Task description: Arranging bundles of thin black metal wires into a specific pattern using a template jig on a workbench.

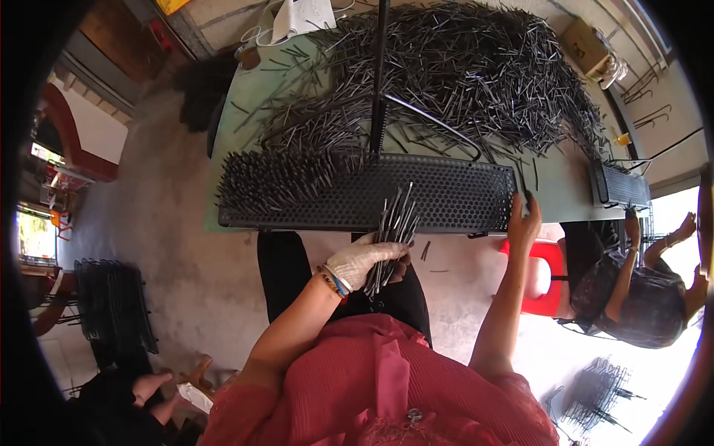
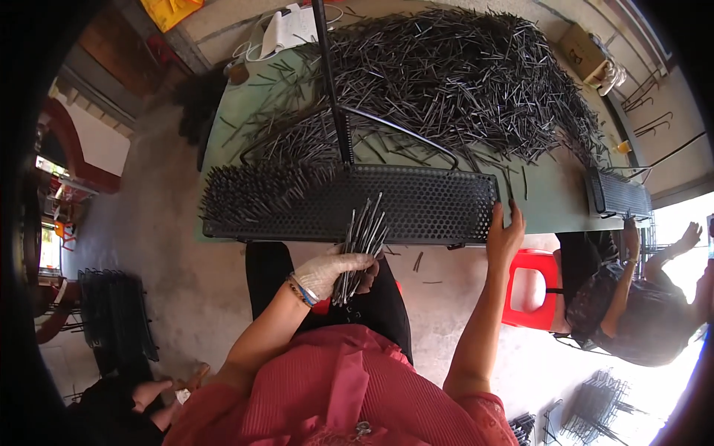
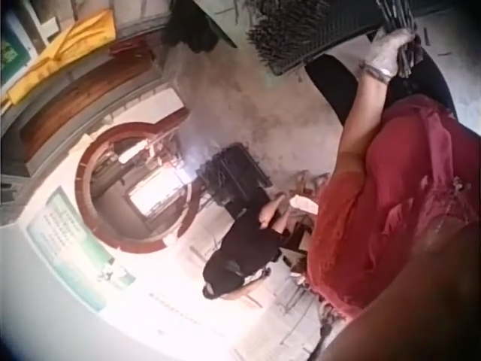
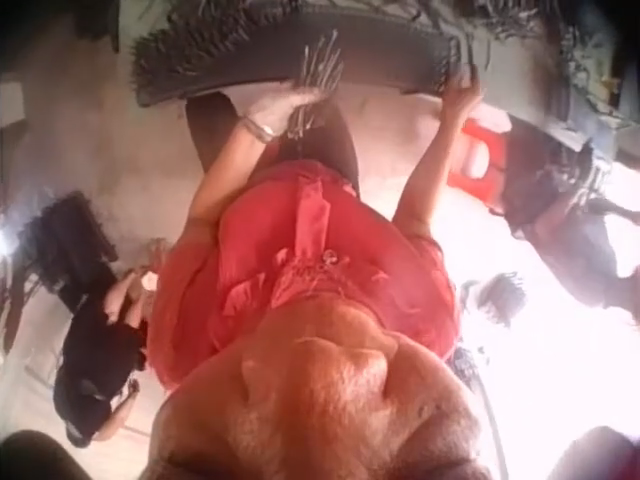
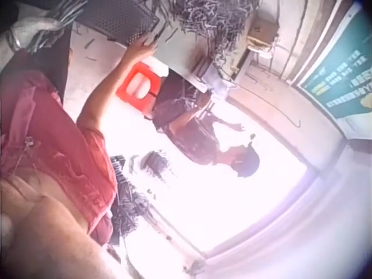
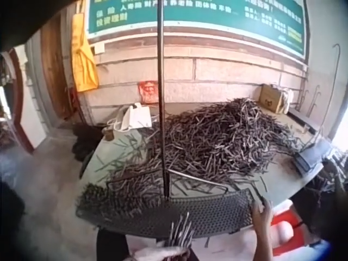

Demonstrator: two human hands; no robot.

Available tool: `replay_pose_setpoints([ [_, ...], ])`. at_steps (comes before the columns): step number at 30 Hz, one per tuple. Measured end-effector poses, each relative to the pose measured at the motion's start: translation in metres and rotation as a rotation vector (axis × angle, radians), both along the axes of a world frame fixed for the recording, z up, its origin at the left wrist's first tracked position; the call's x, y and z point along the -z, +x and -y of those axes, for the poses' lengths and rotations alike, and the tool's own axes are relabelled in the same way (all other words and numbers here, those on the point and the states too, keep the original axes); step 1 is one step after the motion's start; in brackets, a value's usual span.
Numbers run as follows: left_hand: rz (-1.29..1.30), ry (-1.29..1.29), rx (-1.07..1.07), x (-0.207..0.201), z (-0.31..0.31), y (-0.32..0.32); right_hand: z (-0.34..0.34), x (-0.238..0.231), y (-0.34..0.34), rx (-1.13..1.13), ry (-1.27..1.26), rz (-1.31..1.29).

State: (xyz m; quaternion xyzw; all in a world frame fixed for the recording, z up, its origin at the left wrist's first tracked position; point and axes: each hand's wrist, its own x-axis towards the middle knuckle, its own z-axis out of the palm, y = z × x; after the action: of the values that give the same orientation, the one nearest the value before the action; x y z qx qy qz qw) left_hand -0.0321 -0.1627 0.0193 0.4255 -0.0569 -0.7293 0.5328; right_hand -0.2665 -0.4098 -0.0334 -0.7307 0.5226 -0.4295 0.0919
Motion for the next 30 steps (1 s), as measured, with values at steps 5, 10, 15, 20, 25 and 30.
replay_pose_setpoints([
  [5,0.059,-0.064,0.005,-0.006,-0.011,0.002,-0.08,-0.057,0.055,-0.452,0.565,0.442],
  [10,0.135,-0.13,0.103,-0.025,-0.008,0.003,-0.106,-0.061,0.103,-0.708,0.985,0.522],
  [15,0.168,-0.202,0.158,-0.014,-0.018,0.004,-0.102,-0.067,0.114,-0.863,1.112,0.444],
  [20,0.179,-0.127,0.069,-0.002,-0.026,0.002,-0.102,-0.067,0.122,-0.864,1.149,0.487],
  [25,0.142,-0.074,-0.001,0.003,-0.026,0.002,-0.1,-0.067,0.13,-0.829,1.136,0.547],
  [30,0.03,-0.09,-0.136,0.005,-0.027,-0.002,-0.09,-0.063,0.143,-0.843,1.027,0.541],
])
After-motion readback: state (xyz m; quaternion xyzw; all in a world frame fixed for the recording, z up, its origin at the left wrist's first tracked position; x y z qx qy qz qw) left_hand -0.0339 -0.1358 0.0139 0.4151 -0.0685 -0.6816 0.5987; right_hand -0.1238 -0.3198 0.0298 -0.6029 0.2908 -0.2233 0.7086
